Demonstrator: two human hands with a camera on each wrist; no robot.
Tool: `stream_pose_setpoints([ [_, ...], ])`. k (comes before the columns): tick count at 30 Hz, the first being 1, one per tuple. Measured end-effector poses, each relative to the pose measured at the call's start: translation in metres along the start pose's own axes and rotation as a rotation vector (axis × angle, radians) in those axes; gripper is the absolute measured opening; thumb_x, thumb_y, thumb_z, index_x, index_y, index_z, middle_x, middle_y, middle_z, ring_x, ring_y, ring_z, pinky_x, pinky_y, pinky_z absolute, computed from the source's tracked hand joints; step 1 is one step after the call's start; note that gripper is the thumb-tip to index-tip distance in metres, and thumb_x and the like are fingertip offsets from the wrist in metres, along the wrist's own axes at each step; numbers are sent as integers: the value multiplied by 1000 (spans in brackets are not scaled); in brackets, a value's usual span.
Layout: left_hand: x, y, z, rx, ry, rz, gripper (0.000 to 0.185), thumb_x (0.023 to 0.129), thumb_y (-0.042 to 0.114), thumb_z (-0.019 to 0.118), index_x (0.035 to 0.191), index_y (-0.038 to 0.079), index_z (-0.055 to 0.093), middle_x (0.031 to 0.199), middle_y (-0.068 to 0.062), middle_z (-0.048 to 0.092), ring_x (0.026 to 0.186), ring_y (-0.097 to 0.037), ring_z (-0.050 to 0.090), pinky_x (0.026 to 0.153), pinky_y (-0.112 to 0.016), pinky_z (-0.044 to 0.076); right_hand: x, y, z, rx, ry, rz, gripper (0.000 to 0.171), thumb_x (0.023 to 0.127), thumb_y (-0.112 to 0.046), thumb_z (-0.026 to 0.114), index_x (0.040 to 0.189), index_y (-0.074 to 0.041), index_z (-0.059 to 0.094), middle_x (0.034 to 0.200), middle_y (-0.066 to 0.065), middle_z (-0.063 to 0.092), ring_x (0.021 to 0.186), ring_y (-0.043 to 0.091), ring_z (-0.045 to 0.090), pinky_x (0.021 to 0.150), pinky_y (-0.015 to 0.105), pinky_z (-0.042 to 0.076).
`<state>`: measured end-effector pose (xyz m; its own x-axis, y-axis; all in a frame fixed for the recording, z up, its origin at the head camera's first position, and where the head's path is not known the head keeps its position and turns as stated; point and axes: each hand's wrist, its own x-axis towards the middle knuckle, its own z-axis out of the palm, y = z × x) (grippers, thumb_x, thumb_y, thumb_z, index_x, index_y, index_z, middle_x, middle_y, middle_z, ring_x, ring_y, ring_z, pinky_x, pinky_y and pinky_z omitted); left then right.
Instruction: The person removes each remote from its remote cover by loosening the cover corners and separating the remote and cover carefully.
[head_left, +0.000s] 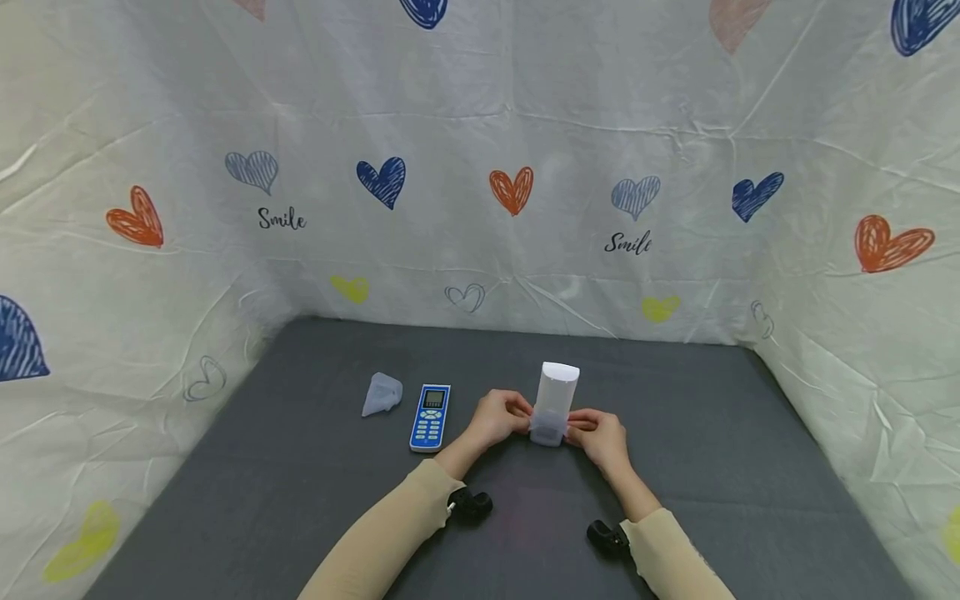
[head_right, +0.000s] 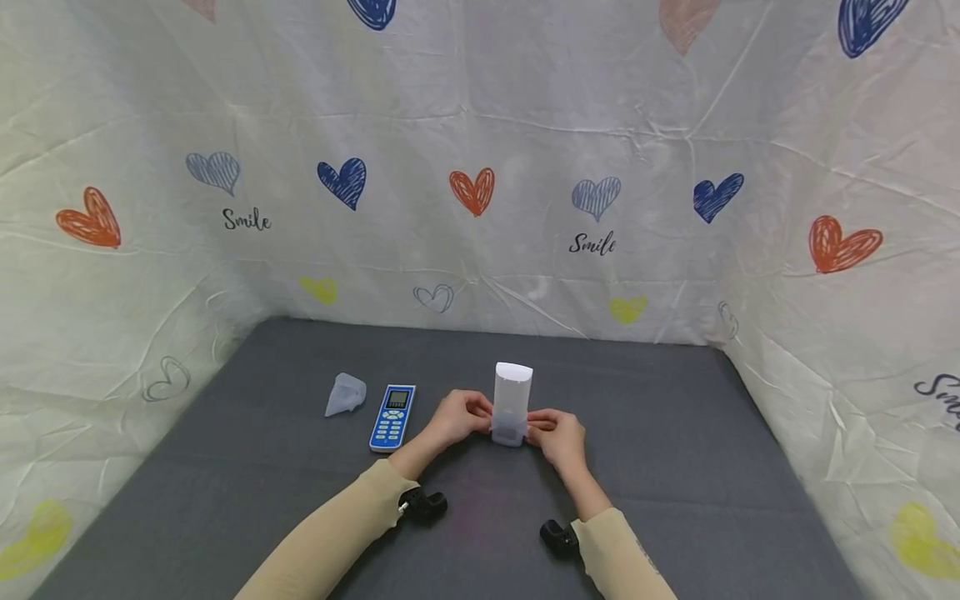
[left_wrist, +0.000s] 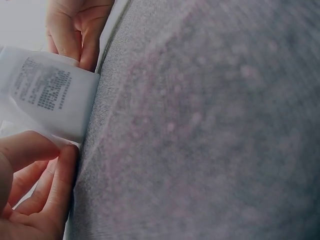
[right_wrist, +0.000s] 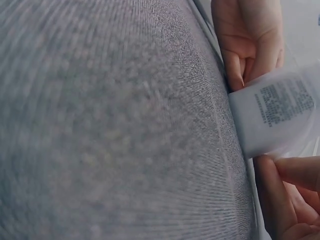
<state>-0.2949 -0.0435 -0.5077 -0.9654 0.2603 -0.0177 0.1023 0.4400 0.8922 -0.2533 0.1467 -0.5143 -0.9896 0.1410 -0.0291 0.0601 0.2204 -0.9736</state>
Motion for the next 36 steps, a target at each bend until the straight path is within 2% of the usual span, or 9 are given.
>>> stream_pose_setpoints([
  [9, -1, 1, 1, 75, -1, 75, 9, 74, 1, 71, 82, 8, 70, 73, -3, 69, 62, -8, 60, 57, -22, 49, 0, 0, 0, -109, 11, -46, 19, 76, 10, 67, 94, 6, 70, 86, 20, 72, 71, 19, 71, 63, 28, 58],
  [19, -1, -10, 0, -30, 47, 54, 11, 73, 2, 72, 83, 8, 72, 74, -4, 70, 62, -8, 62, 58, -23, 51, 1, 3, 3, -108, 9, -56, 17, 76, 8, 69, 93, 5, 71, 84, 18, 73, 69, 17, 71, 61, 25, 57],
  [30, 1, -9, 3, 15, 65, 50, 8, 75, 8, 75, 82, 11, 72, 75, -2, 70, 63, -7, 61, 58, -22, 50, 1, -1, 1, -91, 9, -6, 17, 78, 1, 71, 95, 3, 72, 86, 16, 73, 73, 16, 71, 65, 27, 57],
  [36, 1, -11, 4, 23, 63, 56, 8, 76, 10, 75, 83, 10, 72, 75, -2, 70, 64, -7, 61, 59, -22, 50, -1, -1, -2, -92, -3, -18, 18, 80, 0, 70, 98, 2, 71, 89, 17, 73, 77, 19, 71, 67, 28, 58],
])
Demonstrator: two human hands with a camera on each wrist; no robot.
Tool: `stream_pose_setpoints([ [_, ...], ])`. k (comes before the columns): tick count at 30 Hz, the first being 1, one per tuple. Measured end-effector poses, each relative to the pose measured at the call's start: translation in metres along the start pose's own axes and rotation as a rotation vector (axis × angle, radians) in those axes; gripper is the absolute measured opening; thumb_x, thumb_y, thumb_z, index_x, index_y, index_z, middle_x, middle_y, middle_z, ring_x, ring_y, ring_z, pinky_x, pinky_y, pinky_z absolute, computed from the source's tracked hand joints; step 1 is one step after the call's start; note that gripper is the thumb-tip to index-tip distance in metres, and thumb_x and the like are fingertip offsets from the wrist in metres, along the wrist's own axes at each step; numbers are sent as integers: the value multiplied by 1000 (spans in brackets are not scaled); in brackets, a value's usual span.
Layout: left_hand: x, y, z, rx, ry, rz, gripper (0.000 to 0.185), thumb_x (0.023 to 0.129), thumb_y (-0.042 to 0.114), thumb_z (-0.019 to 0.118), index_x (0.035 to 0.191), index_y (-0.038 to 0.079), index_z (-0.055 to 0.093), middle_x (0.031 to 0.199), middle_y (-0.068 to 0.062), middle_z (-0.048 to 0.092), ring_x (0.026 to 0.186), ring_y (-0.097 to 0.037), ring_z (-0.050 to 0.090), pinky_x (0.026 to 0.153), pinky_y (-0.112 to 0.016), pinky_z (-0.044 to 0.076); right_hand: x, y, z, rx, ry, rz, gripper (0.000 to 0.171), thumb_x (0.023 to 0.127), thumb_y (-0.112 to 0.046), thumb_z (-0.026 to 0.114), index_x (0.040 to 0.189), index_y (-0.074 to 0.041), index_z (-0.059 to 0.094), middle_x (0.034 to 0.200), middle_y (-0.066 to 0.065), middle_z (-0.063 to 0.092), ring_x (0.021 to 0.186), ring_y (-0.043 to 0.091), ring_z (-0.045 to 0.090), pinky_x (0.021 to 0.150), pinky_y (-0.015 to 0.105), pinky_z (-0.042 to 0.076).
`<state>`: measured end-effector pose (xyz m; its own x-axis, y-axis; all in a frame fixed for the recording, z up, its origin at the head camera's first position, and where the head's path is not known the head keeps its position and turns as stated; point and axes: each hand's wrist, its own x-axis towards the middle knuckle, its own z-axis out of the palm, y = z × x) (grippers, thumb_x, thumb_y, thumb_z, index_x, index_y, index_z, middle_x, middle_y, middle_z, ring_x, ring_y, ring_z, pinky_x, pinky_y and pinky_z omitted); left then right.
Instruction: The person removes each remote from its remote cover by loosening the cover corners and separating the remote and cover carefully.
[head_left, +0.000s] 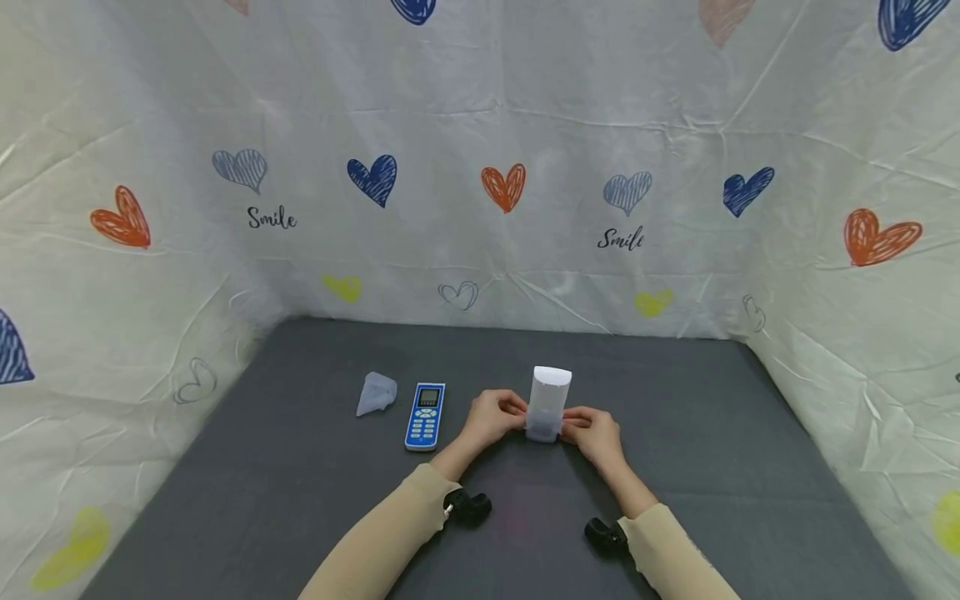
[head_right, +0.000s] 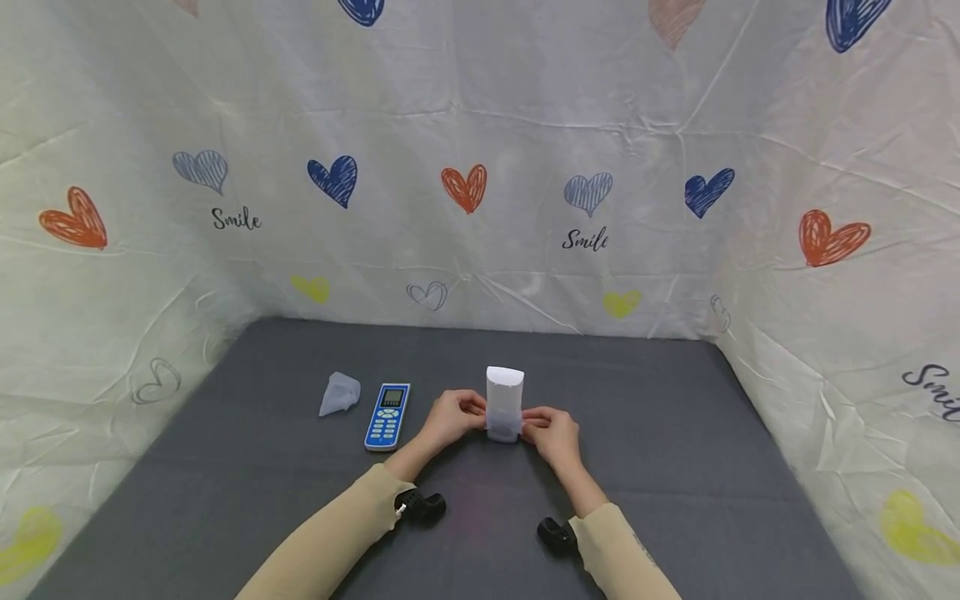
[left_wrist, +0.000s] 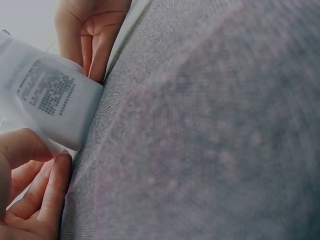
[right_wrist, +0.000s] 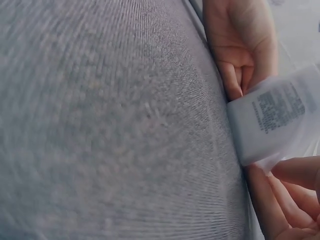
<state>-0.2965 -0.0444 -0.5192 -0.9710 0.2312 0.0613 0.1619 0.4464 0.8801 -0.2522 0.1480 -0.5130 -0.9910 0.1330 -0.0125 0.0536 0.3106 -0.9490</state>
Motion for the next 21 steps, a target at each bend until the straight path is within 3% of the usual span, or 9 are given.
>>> stream_pose_setpoints([
  [7, 0, 2, 0, -8, 6, -6, 8, 76, 12, 76, 83, 10, 72, 75, -2, 70, 64, -7, 61, 59, -22, 50, -7, -15, -10, -102, 17, -132, 26, 81, -7, 73, 106, -5, 71, 100, 13, 72, 91, 22, 70, 75, 30, 56],
  [21, 1, 2, -1, -15, -2, 1, 8, 76, 11, 76, 83, 8, 72, 76, -4, 70, 64, -8, 62, 59, -23, 52, -26, -62, -34, 71, -116, -265, 37, 83, -10, 73, 117, -2, 64, 114, 19, 66, 105, 30, 65, 83, 27, 54],
])
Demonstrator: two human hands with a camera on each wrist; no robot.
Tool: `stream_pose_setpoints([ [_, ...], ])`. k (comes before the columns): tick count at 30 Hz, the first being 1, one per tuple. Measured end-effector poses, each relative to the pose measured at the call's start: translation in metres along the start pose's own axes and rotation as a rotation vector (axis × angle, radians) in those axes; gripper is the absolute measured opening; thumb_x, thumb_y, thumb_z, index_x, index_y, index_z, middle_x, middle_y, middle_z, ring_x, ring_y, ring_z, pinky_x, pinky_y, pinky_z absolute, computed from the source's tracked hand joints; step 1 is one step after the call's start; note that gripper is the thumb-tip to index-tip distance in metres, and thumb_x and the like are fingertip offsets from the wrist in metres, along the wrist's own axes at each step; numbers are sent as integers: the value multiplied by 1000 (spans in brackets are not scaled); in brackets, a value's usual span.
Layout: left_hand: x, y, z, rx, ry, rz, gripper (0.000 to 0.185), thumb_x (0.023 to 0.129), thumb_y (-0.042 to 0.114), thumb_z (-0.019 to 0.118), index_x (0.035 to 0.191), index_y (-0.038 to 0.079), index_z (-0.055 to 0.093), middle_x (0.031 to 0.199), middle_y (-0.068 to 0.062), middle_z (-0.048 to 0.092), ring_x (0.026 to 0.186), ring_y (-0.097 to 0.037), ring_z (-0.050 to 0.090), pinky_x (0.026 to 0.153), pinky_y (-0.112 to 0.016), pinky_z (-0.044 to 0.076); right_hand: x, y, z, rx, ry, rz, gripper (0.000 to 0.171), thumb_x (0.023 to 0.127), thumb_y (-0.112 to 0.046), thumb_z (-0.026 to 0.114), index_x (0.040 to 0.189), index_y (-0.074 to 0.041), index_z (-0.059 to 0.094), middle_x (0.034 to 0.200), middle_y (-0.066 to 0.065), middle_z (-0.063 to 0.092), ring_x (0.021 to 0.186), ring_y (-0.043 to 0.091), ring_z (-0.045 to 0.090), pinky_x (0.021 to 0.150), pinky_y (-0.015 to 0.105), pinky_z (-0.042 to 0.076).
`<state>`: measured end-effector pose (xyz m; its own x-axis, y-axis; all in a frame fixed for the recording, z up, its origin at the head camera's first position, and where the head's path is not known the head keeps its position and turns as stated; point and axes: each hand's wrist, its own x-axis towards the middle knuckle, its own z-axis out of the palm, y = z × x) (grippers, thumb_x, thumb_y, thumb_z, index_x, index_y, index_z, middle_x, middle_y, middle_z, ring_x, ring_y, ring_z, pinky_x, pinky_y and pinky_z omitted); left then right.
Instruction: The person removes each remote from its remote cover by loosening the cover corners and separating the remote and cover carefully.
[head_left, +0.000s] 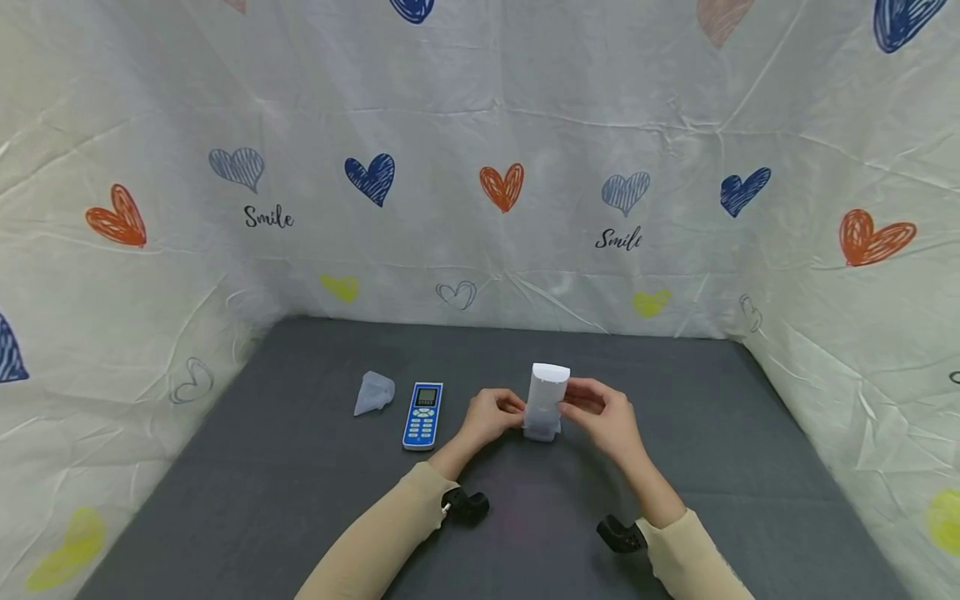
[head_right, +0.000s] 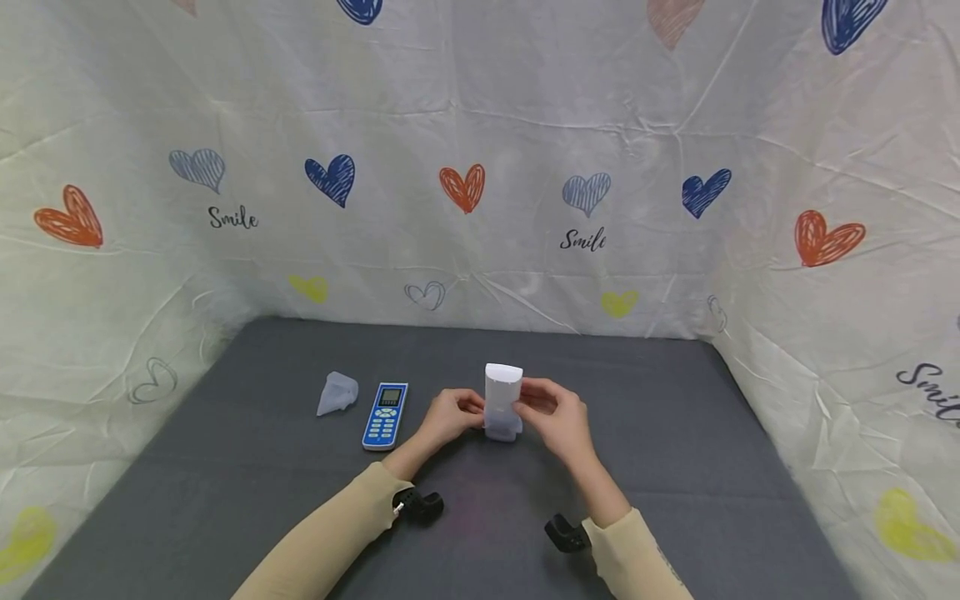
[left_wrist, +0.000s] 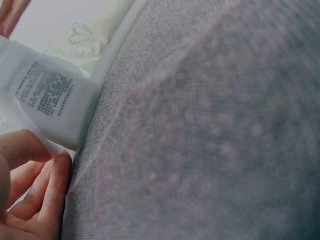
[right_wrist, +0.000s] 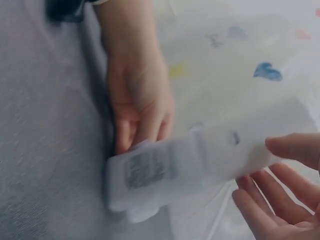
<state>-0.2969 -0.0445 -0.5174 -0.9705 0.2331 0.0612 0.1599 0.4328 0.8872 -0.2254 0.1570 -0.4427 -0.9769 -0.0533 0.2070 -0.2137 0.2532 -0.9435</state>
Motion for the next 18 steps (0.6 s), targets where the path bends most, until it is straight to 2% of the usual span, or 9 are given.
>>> stream_pose_setpoints([
  [6, 0, 0, -1, 11, -10, -19, 8, 77, 12, 75, 84, 10, 72, 77, -2, 70, 65, -8, 63, 60, -23, 52, 2, -16, 3, -1, 11, -36, 39, 81, -16, 76, 117, -6, 64, 112, 16, 67, 102, 25, 66, 84, 26, 54],
  [12, 0, 1, -2, 11, -28, -32, 7, 78, 13, 74, 84, 10, 72, 77, -2, 70, 64, -8, 62, 59, -22, 50, 8, -20, 6, -18, 17, -105, 37, 81, -13, 75, 116, -6, 65, 110, 16, 67, 101, 28, 64, 88, 35, 53],
  [18, 1, 2, -2, -34, -32, -52, 9, 78, 12, 74, 86, 8, 73, 78, -3, 71, 65, -8, 64, 61, -23, 52, 12, -19, 5, 6, 22, -72, 34, 81, -21, 75, 112, -10, 67, 108, 10, 68, 97, 18, 65, 85, 27, 53],
])
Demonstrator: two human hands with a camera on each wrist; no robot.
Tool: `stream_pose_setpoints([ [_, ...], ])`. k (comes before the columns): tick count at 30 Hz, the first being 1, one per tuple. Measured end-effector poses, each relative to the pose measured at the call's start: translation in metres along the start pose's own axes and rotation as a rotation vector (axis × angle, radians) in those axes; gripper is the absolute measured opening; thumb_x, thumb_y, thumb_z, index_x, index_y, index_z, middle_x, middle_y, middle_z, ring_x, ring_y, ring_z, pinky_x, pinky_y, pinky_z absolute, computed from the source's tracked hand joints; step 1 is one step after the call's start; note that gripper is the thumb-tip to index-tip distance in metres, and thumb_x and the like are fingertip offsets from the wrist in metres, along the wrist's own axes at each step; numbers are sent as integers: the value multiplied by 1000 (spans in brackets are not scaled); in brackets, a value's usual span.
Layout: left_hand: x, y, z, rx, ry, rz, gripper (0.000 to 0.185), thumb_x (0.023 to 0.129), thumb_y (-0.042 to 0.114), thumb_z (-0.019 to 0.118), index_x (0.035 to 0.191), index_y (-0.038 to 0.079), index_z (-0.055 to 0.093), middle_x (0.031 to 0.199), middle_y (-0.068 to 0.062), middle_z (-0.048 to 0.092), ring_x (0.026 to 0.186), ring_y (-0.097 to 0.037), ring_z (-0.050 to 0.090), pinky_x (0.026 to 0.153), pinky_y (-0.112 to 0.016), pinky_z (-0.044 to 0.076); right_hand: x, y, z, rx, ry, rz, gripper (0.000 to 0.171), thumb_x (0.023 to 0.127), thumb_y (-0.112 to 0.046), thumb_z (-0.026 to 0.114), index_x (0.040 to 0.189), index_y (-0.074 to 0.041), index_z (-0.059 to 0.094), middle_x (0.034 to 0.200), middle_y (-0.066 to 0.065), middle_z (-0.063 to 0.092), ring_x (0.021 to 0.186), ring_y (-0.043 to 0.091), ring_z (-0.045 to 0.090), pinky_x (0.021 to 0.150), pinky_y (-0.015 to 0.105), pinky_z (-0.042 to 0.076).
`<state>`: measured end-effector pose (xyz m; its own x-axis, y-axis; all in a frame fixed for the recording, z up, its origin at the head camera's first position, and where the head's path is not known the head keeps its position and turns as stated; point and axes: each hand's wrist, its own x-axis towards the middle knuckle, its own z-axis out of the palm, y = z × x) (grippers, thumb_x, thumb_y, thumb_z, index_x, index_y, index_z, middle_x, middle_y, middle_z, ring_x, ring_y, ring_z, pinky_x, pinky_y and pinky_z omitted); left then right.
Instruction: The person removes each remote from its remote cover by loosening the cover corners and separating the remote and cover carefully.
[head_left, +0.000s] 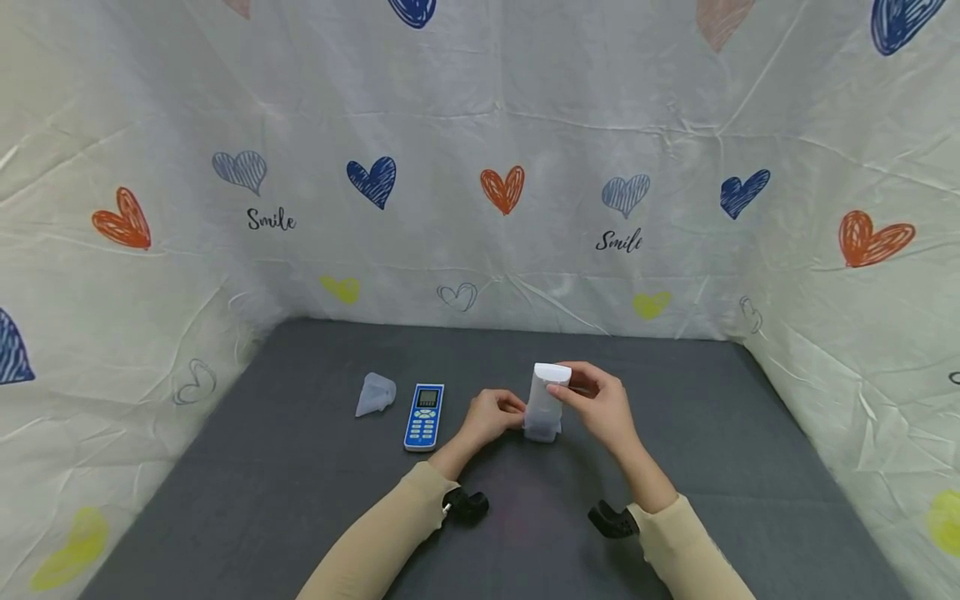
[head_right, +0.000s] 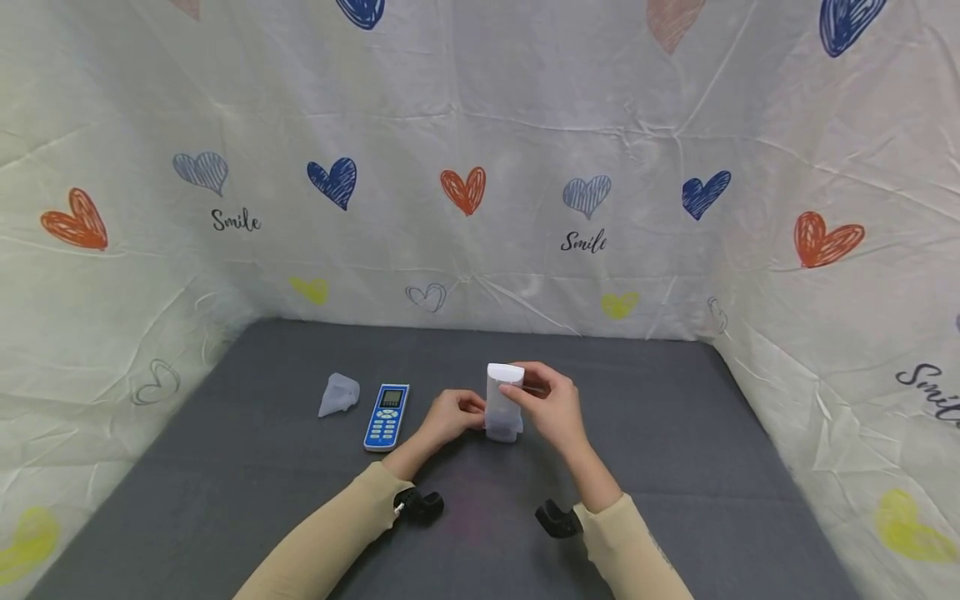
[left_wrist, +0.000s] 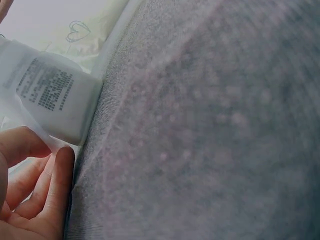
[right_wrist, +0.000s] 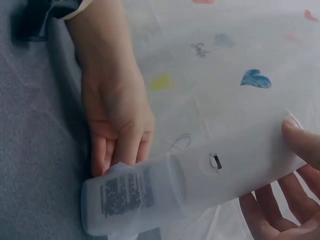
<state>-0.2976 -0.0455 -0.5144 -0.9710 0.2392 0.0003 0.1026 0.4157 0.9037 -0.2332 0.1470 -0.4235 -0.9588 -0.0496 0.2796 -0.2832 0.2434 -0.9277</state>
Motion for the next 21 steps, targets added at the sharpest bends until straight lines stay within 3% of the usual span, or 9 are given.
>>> stream_pose_setpoints([
  [5, -1, 2, -1, -111, -23, -61, 14, 80, 12, 72, 91, 4, 73, 84, -8, 73, 68, -11, 67, 66, -27, 56, -1, 1, -2, 77, 25, 33, 36, 81, -22, 76, 113, -10, 66, 111, 11, 66, 98, 15, 64, 81, 27, 53],
  [10, 1, 2, -1, -214, -48, -78, 21, 85, 12, 70, 98, -3, 71, 92, -15, 72, 68, -11, 66, 68, -30, 57, -1, 1, -5, 113, 47, 75, 40, 80, -24, 76, 116, -9, 65, 114, 9, 65, 101, 14, 64, 82, 26, 53],
  [16, 0, 7, -3, -245, -67, -107, 24, 86, 11, 66, 101, -7, 70, 93, -16, 71, 62, -9, 61, 65, -30, 57, -2, -4, -9, 143, 60, 110, 42, 80, -24, 76, 118, -10, 65, 113, 1, 65, 102, 13, 64, 84, 25, 52],
  [21, 0, 7, -5, -288, -89, -115, 23, 87, 10, 65, 103, -6, 68, 94, -14, 70, 64, -11, 61, 62, -29, 55, -3, -5, -11, 169, 56, 86, 43, 80, -20, 76, 119, -6, 64, 107, -5, 67, 98, 13, 64, 82, 24, 53],
])
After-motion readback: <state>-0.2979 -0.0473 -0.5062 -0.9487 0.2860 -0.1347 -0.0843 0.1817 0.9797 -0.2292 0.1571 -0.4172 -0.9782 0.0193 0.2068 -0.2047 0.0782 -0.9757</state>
